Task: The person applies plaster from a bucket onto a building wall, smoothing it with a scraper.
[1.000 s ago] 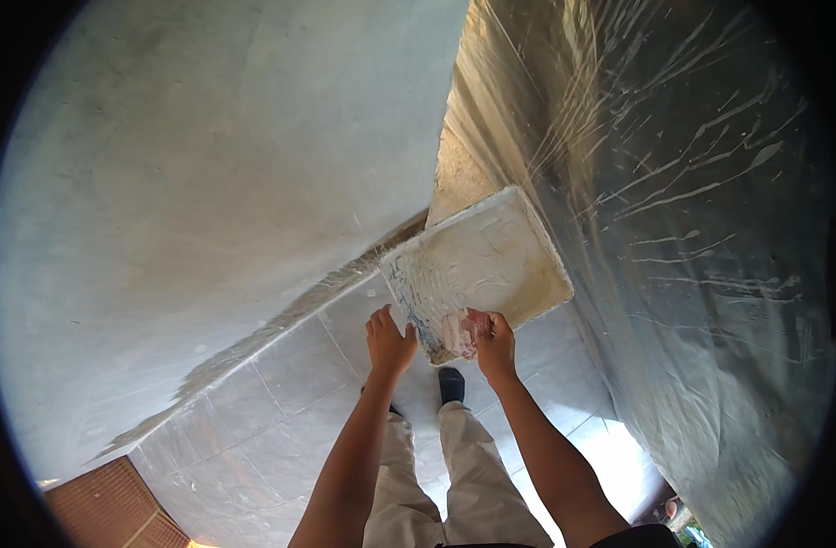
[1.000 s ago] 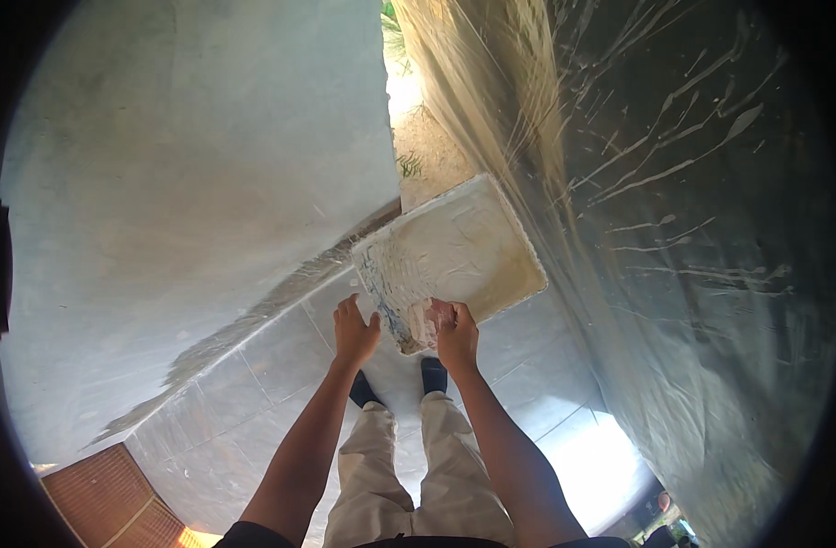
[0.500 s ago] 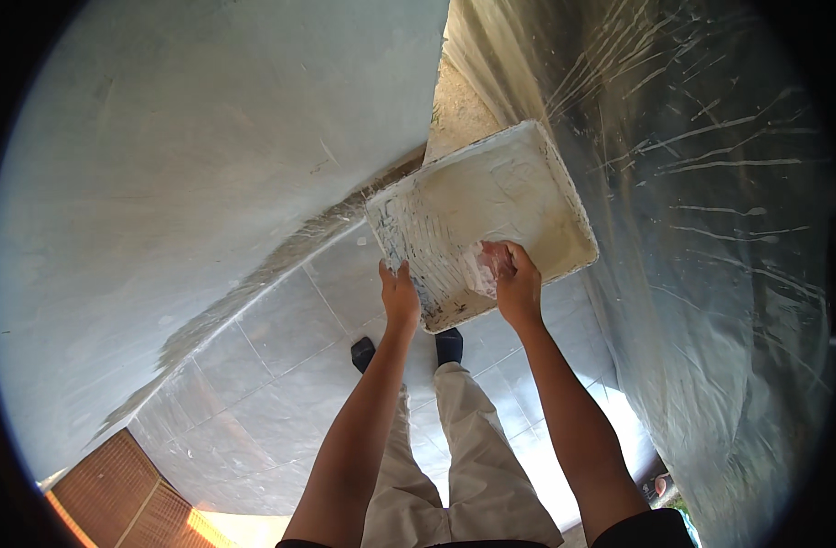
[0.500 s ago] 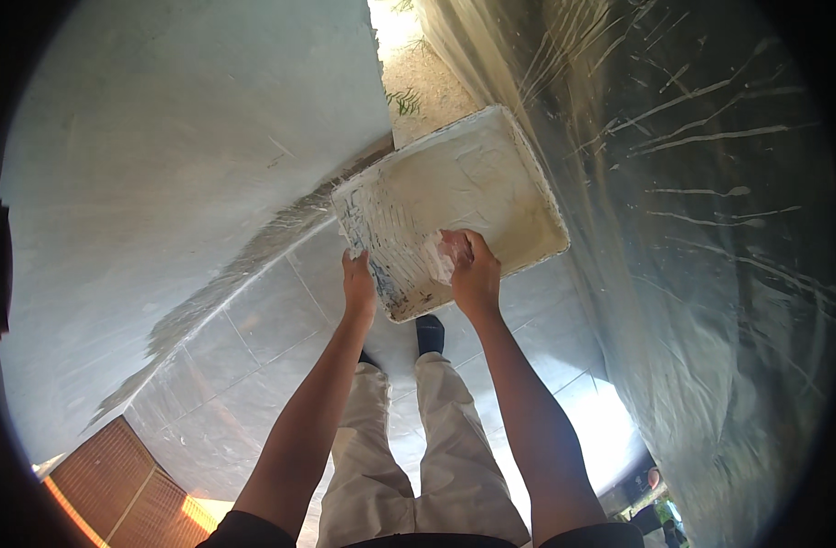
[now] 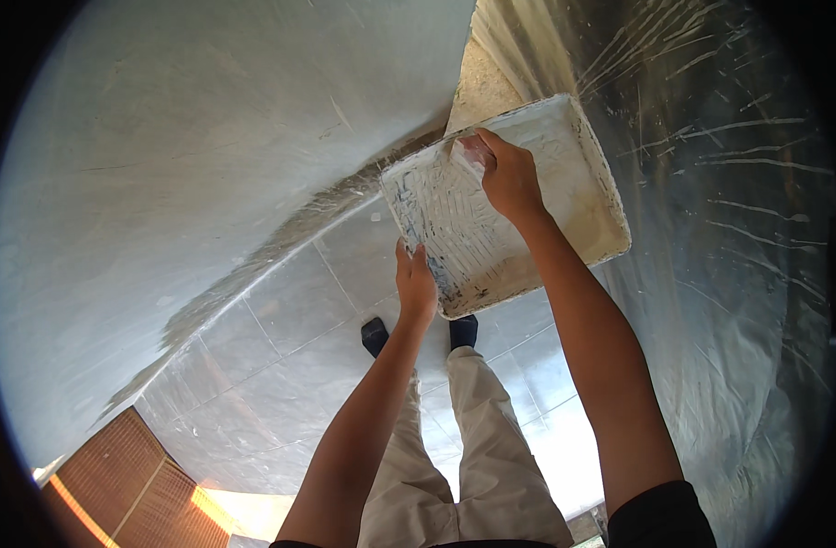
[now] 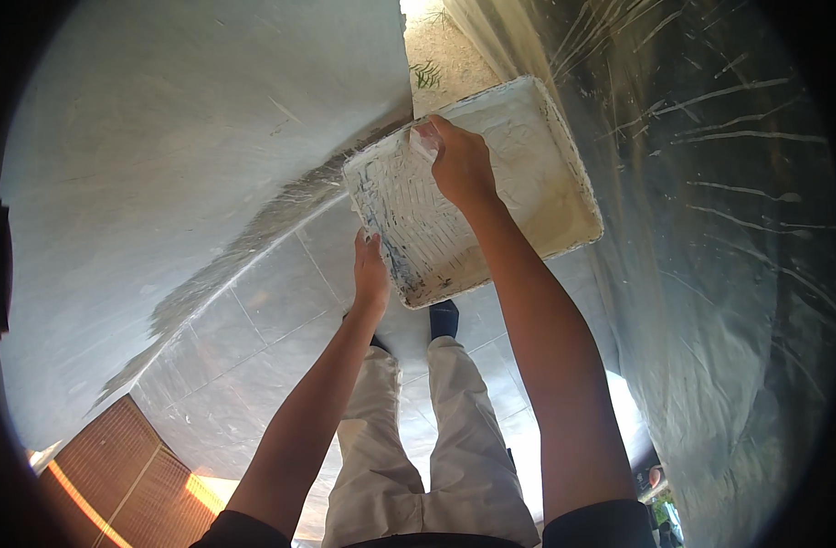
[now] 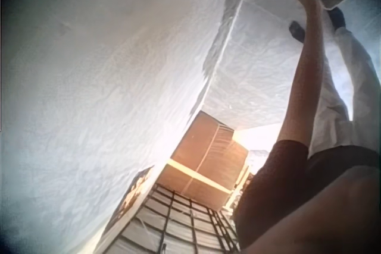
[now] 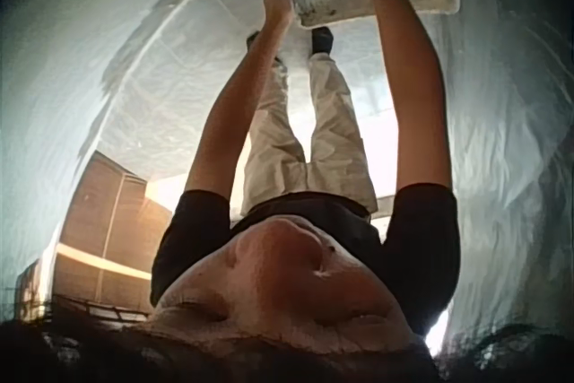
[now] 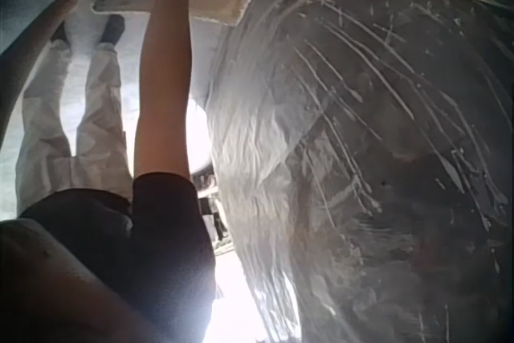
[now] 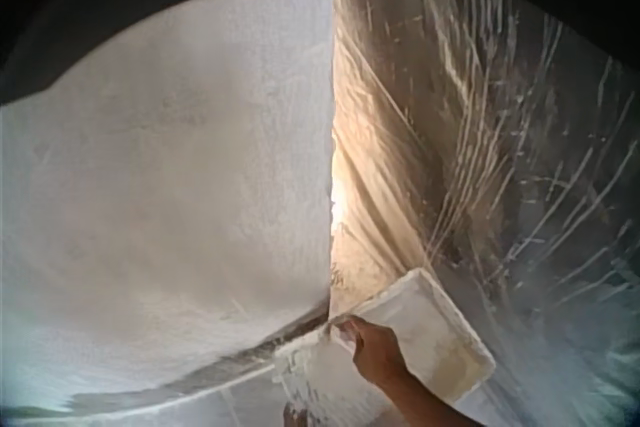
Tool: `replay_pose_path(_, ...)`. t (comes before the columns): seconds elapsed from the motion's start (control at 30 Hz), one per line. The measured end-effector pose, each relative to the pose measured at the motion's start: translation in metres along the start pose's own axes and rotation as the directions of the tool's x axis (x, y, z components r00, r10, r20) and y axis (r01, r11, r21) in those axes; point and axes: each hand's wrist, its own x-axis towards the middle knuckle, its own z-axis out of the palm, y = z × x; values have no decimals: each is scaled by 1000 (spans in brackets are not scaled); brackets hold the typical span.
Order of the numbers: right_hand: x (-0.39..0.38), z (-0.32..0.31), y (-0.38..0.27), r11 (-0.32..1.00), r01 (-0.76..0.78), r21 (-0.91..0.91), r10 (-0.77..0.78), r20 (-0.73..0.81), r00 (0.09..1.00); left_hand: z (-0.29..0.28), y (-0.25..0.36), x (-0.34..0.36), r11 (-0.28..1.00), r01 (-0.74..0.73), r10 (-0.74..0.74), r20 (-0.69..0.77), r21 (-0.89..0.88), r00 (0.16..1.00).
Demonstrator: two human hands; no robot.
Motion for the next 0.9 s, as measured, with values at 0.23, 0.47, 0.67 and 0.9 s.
replay_pose_path(0.23,17,12,4,987,55,-153,-38,109,993,0,0,-2,999,-36,36,27,10,999)
replay_pose_path(0.47,31,18,8,969,102,-226,-66,160,985,-3,-10,3,996,-85,85,17,28,996)
replay_pose_path(0.67,28,12,24,980,62,-188,-30,167,986,-1,-8,2,998,-56,57,41,-17,998)
replay_pose_path(0.9,-8,0,23,994,-55,-99,79,258,963,-10,-11,1,992,-114,109,88,56,990)
